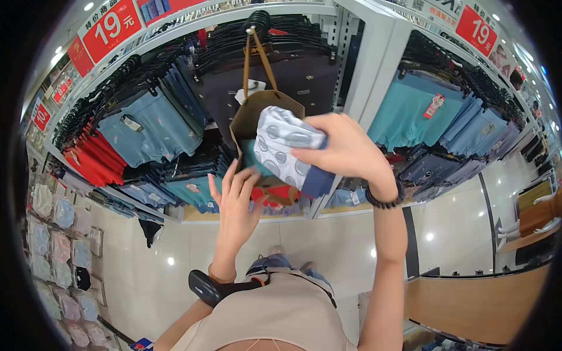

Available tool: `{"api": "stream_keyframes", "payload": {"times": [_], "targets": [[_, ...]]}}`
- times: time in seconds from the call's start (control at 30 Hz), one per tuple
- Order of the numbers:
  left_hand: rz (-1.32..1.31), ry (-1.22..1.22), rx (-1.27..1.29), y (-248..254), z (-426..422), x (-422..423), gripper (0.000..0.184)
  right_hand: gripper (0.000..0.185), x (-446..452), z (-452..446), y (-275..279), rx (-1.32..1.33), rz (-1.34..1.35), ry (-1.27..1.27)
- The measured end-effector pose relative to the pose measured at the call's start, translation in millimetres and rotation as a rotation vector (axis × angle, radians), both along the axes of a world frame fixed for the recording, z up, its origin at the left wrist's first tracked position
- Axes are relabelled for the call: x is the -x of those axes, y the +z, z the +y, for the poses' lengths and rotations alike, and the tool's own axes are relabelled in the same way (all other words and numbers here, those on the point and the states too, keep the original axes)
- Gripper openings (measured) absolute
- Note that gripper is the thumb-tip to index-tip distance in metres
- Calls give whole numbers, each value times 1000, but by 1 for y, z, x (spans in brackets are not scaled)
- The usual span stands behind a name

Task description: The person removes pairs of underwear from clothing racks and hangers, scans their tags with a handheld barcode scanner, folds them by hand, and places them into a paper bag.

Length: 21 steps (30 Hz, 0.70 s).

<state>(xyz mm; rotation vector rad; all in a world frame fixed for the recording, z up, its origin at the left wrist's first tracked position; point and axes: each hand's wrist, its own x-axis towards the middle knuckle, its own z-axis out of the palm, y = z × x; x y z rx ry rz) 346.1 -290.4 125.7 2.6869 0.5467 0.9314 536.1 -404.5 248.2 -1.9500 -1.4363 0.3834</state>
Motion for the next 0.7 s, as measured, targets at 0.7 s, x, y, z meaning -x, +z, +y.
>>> {"api": "stream_keyframes", "payload": {"times": [0.7], "targets": [[-223,-137,102,-22,73,24,15,28,46,70,-64,-6,-812,30]]}}
